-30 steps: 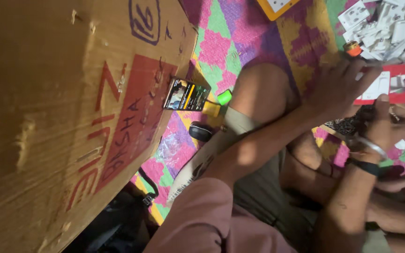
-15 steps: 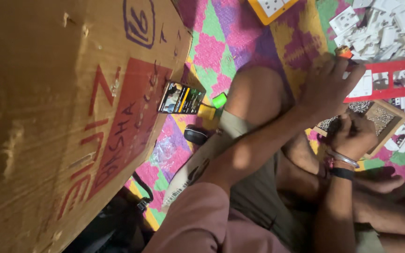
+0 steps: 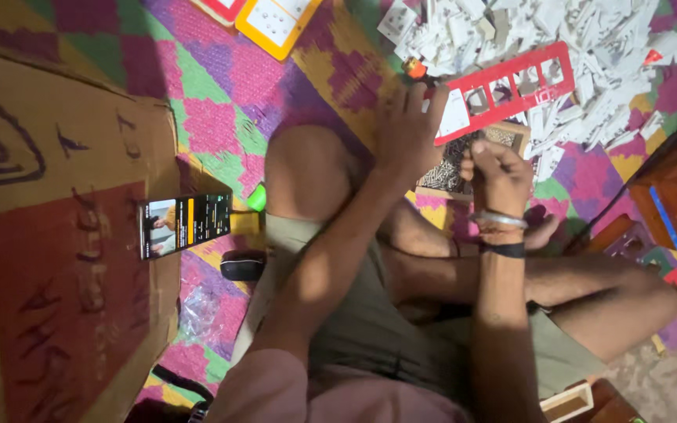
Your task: The person sits on a patterned mat and places white domino tiles one by one into the slots of colored plastic racks. They handle purple, blue, and red racks, picking tiles from a large pile and arranging them in the holders.
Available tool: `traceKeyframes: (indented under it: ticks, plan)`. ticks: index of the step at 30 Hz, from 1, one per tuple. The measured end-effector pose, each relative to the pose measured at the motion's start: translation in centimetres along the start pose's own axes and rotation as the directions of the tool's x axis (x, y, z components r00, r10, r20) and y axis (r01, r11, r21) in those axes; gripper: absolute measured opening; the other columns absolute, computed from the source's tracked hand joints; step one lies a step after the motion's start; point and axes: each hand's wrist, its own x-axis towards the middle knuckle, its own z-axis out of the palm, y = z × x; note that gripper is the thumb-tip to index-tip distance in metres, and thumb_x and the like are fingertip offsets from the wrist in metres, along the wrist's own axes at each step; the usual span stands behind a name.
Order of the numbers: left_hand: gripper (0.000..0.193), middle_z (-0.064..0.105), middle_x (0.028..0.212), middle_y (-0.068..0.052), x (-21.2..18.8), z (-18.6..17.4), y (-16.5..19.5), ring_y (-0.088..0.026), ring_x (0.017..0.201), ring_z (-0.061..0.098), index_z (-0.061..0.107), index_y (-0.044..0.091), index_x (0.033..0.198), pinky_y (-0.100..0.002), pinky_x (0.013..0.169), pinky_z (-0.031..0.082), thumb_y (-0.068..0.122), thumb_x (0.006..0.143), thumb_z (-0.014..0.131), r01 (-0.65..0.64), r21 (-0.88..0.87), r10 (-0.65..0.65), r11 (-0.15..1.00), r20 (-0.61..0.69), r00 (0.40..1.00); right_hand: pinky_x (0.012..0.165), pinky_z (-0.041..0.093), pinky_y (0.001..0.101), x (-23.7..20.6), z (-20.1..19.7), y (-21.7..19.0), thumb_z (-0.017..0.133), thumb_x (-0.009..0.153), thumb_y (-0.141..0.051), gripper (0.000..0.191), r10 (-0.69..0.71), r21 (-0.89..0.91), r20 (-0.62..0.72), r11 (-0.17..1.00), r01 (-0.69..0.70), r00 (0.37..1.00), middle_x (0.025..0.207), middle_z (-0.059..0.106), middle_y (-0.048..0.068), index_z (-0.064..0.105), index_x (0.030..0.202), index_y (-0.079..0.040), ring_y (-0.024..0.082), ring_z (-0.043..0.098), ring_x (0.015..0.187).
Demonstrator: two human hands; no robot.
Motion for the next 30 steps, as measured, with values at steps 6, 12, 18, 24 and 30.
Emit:
traceKeyframes:
  ticks: [6, 12, 18, 24, 30]
  plan:
    - [0.07, 0.055, 0.112, -0.007, 0.2, -1.1, -0.1, -0.031, 0.108, 0.055, 0.053, 0.015, 0.129, -0.052, 0.091, 0.044, 0.021, 0.066, 0.083, -0.006, -0.033, 0.009, 0.999, 0.091, 0.996, 0.073, 0.062, 0.0256, 0.5, 2.6, -2.8, 0.073, 0.095, -0.001, 0.018, 0.03, -0.094, 0.143, 0.995, -0.017, 0.989, 0.096, 0.076, 0.011, 0.073, 0.112, 0.006, 0.014, 0.073, 0.08]
    - [0.065, 0.054, 0.11, -0.009, 0.2, -0.9, -0.2, -0.033, 0.105, 0.054, 0.054, 0.014, 0.123, -0.055, 0.09, 0.043, 0.03, 0.067, 0.083, -0.013, -0.081, 0.02, 0.997, 0.086, 0.996, 0.069, 0.052, 0.0226, 1.2, 3.1, -2.4, 0.075, 0.098, -0.004, 0.012, -0.133, -0.44, 0.21, 0.872, 0.215, 0.969, 0.089, 0.073, 0.005, 0.075, 0.108, 0.004, 0.008, 0.064, 0.075]
    - [0.065, 0.055, 0.113, -0.009, -0.2, -0.3, -0.3, -0.033, 0.108, 0.055, 0.056, 0.014, 0.129, -0.055, 0.088, 0.043, 0.028, 0.071, 0.082, 0.01, -0.083, 0.0, 0.996, 0.122, 0.993, 0.076, 0.052, 0.0257, 2.3, 1.9, -0.2, 0.08, 0.099, -0.008, 0.008, -0.352, -0.612, 0.247, 0.666, 0.427, 0.903, 0.092, 0.074, 0.003, 0.077, 0.103, -0.001, 0.009, 0.064, 0.082]
    - [0.079, 0.056, 0.123, -0.013, -0.7, 0.6, -0.9, -0.036, 0.117, 0.056, 0.053, 0.008, 0.135, -0.054, 0.09, 0.047, 0.02, 0.061, 0.077, 0.052, -0.139, -0.041, 0.989, 0.078, 0.996, 0.09, 0.052, 0.0289, 3.1, 1.0, 1.9, 0.08, 0.101, -0.003, 0.009, -0.405, -0.592, 0.291, 0.635, 0.496, 0.867, 0.102, 0.071, 0.003, 0.075, 0.109, -0.004, 0.013, 0.064, 0.095]
    - [0.076, 0.054, 0.124, -0.009, -1.6, 0.9, -0.1, -0.03, 0.112, 0.055, 0.048, 0.012, 0.141, -0.045, 0.085, 0.046, 0.017, 0.07, 0.075, 0.065, -0.224, -0.081, 0.972, -0.06, 0.995, 0.075, 0.051, 0.0294, 2.6, 2.8, 2.2, 0.085, 0.081, 0.01, 0.034, -0.378, -0.154, 0.022, 0.913, 0.377, 0.925, 0.085, 0.056, 0.001, 0.06, 0.091, -0.011, 0.015, 0.057, 0.077]
